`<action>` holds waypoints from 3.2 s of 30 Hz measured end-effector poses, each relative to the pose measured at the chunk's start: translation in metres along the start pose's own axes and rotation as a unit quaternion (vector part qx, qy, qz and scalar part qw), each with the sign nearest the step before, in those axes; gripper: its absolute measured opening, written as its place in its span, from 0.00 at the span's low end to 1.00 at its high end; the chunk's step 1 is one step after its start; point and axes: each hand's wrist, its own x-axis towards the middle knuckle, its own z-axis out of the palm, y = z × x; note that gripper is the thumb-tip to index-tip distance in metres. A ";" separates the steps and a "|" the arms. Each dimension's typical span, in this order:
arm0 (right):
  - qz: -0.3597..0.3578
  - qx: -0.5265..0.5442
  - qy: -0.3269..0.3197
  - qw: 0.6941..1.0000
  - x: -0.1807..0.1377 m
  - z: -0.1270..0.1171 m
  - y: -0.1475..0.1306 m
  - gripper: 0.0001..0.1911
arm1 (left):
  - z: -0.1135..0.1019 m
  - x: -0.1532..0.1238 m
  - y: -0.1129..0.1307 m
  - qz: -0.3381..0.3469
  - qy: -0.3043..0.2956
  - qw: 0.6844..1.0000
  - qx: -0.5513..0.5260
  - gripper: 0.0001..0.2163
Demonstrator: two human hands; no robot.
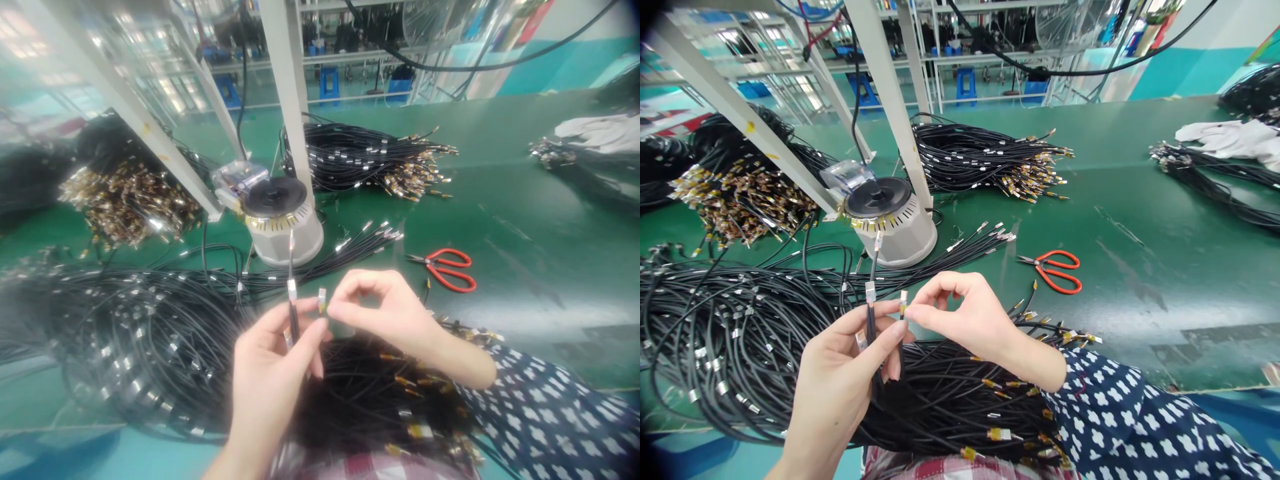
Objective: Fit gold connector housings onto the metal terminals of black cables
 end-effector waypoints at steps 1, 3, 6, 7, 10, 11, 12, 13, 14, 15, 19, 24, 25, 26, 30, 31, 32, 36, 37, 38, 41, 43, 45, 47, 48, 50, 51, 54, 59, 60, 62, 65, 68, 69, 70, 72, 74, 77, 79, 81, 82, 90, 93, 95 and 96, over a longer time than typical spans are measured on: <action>-0.001 0.001 0.001 1.000 0.000 0.000 0.000 0.06 | 0.001 0.000 0.001 0.001 0.002 1.000 0.002 0.12; -0.001 0.003 0.003 1.000 0.001 0.000 0.001 0.07 | 0.001 0.000 0.002 0.003 0.006 1.000 0.006 0.12; 0.002 0.003 0.005 1.000 0.002 0.001 0.002 0.07 | 0.001 0.000 0.002 0.005 0.007 1.000 0.010 0.12; 0.003 0.003 0.005 1.000 0.002 0.001 0.002 0.07 | 0.001 0.000 0.001 0.006 0.007 1.000 0.011 0.12; 0.004 0.002 0.008 1.000 0.003 0.001 0.003 0.07 | 0.001 -0.001 0.001 0.007 0.004 1.000 0.012 0.11; 0.004 0.002 0.009 1.000 0.002 0.001 0.003 0.07 | 0.001 -0.001 0.001 0.007 0.004 1.000 0.013 0.11; 0.004 0.002 0.011 1.000 0.002 0.002 0.004 0.07 | 0.001 -0.001 0.002 0.007 0.004 1.000 0.012 0.11; 0.003 0.003 0.012 1.000 0.002 0.002 0.004 0.07 | 0.001 -0.001 0.002 0.006 0.003 1.000 0.011 0.11; 0.002 0.003 0.014 1.000 0.003 0.002 0.005 0.07 | 0.001 -0.001 0.002 0.004 0.004 1.000 0.010 0.11; 0.002 0.003 0.014 1.000 0.003 0.001 0.005 0.07 | 0.001 -0.001 0.003 0.002 0.004 1.000 0.008 0.11; 0.001 0.003 0.016 1.000 0.003 0.002 0.006 0.07 | 0.002 -0.002 0.004 -0.002 0.009 1.000 -0.001 0.11; 0.012 0.010 0.034 0.999 0.001 0.008 0.006 0.08 | 0.002 -0.002 0.002 -0.013 0.001 1.000 -0.025 0.11; 0.013 0.011 0.035 0.999 0.001 0.009 0.007 0.08 | 0.002 -0.001 0.001 -0.018 -0.004 0.999 -0.038 0.11; 0.013 0.012 0.035 0.999 0.000 0.010 0.007 0.07 | 0.002 0.000 0.000 -0.023 -0.008 0.998 -0.051 0.10; 0.004 0.019 0.032 0.999 0.000 0.013 0.007 0.07 | 0.003 0.006 0.000 -0.028 -0.024 0.995 -0.092 0.07; 0.004 0.020 0.032 0.999 0.001 0.013 0.007 0.07 | 0.004 0.006 0.001 -0.031 -0.027 0.994 -0.099 0.07; 0.005 0.020 0.032 0.999 0.001 0.012 0.006 0.07 | 0.004 0.007 0.002 -0.035 -0.030 0.993 -0.106 0.08; 0.015 0.021 0.017 1.000 0.002 0.008 0.004 0.07 | 0.004 0.006 0.007 -0.066 -0.047 0.988 -0.132 0.09; 0.014 0.020 0.012 1.000 0.002 0.007 0.004 0.07 | 0.003 0.005 0.008 -0.072 -0.051 0.987 -0.136 0.09; 0.011 0.017 0.007 1.000 0.002 0.006 0.004 0.07 | 0.002 0.005 0.008 -0.077 -0.055 0.986 -0.137 0.08; -0.009 0.002 -0.001 1.000 0.000 0.005 0.004 0.05 | -0.001 0.005 0.008 -0.097 -0.063 0.984 -0.132 0.10; -0.016 -0.006 -0.001 1.000 0.000 0.005 0.003 0.04 | -0.003 0.006 0.007 -0.113 -0.062 0.982 -0.135 0.11; -0.016 -0.011 0.005 1.000 -0.001 0.006 0.002 0.04 | -0.003 0.006 0.006 -0.121 -0.064 0.980 -0.143 0.11; -0.010 -0.016 0.017 1.000 -0.001 0.007 0.000 0.05 | -0.003 0.006 0.005 -0.120 -0.069 0.979 -0.151 0.10; -0.005 -0.014 0.021 1.000 -0.001 0.008 0.000 0.05 | -0.002 0.006 0.005 -0.119 -0.071 0.978 -0.156 0.10; 0.007 0.006 0.019 1.000 -0.001 0.009 -0.001 0.06 | -0.001 0.005 0.005 -0.120 -0.071 0.976 -0.168 0.09; 0.016 0.027 0.010 0.999 0.000 0.009 0.000 0.06 | 0.000 0.005 0.004 -0.120 -0.071 0.975 -0.174 0.08; 0.049 0.109 -0.028 0.992 0.001 0.009 0.002 0.08 | 0.002 0.005 0.003 -0.113 -0.074 0.974 -0.180 0.08; 0.066 0.204 -0.059 0.975 0.004 0.009 0.007 0.10 | 0.003 0.005 0.002 -0.107 -0.069 0.975 -0.181 0.09; 0.063 0.211 -0.059 0.974 0.004 0.009 0.008 0.10 | 0.003 0.004 0.002 -0.108 -0.070 0.974 -0.185 0.09; 0.057 0.215 -0.057 0.973 0.005 0.010 0.009 0.10 | 0.003 0.004 0.003 -0.109 -0.074 0.973 -0.191 0.09; 0.058 0.220 -0.059 0.972 0.005 0.011 0.010 0.10 | 0.003 0.005 0.003 -0.111 -0.075 0.972 -0.191 0.10; 0.067 0.238 -0.065 0.967 0.006 0.012 0.011 0.10 | 0.002 0.006 0.001 -0.109 -0.082 0.972 -0.190 0.11; 0.071 0.244 -0.067 0.965 0.007 0.011 0.012 0.10 | 0.002 0.006 0.001 -0.107 -0.084 0.972 -0.192 0.10; 0.075 0.248 -0.069 0.963 0.008 0.011 0.012 0.09 | 0.002 0.007 0.000 -0.106 -0.087 0.972 -0.192 0.10; 0.085 0.254 -0.073 0.961 0.010 0.008 0.013 0.08 | 0.001 0.007 0.000 -0.107 -0.095 0.971 -0.192 0.11; 0.097 0.255 -0.084 0.958 0.012 0.005 0.014 0.06 | 0.001 0.008 0.001 -0.112 -0.105 0.970 -0.189 0.12; 0.114 0.256 -0.130 0.951 0.018 0.000 0.017 0.06 | -0.002 0.007 0.001 -0.128 -0.133 0.964 -0.192 0.12; 0.116 0.266 -0.174 0.941 0.021 -0.002 0.018 0.07 | -0.004 0.007 0.000 -0.143 -0.167 0.954 -0.203 0.11; 0.108 0.273 -0.210 0.933 0.025 -0.004 0.019 0.08 | -0.007 0.009 -0.002 -0.157 -0.210 0.941 -0.213 0.11; 0.101 0.270 -0.219 0.932 0.026 -0.004 0.018 0.09 | -0.008 0.010 -0.002 -0.162 -0.230 0.935 -0.216 0.12; 0.116 0.204 -0.105 0.966 0.018 0.001 0.007 0.12 | -0.004 0.018 0.000 -0.140 -0.183 0.957 -0.175 0.10; 0.130 0.199 -0.114 0.965 0.016 0.002 0.008 0.11 | -0.004 0.018 0.000 -0.158 -0.185 0.951 -0.189 0.11; 0.123 0.204 -0.117 0.964 0.017 0.001 0.010 0.10 | -0.006 0.018 -0.001 -0.172 -0.195 0.944 -0.204 0.11; 0.119 0.203 -0.109 0.966 0.017 0.001 0.012 0.09 | -0.007 0.019 -0.002 -0.176 -0.196 0.942 -0.210 0.10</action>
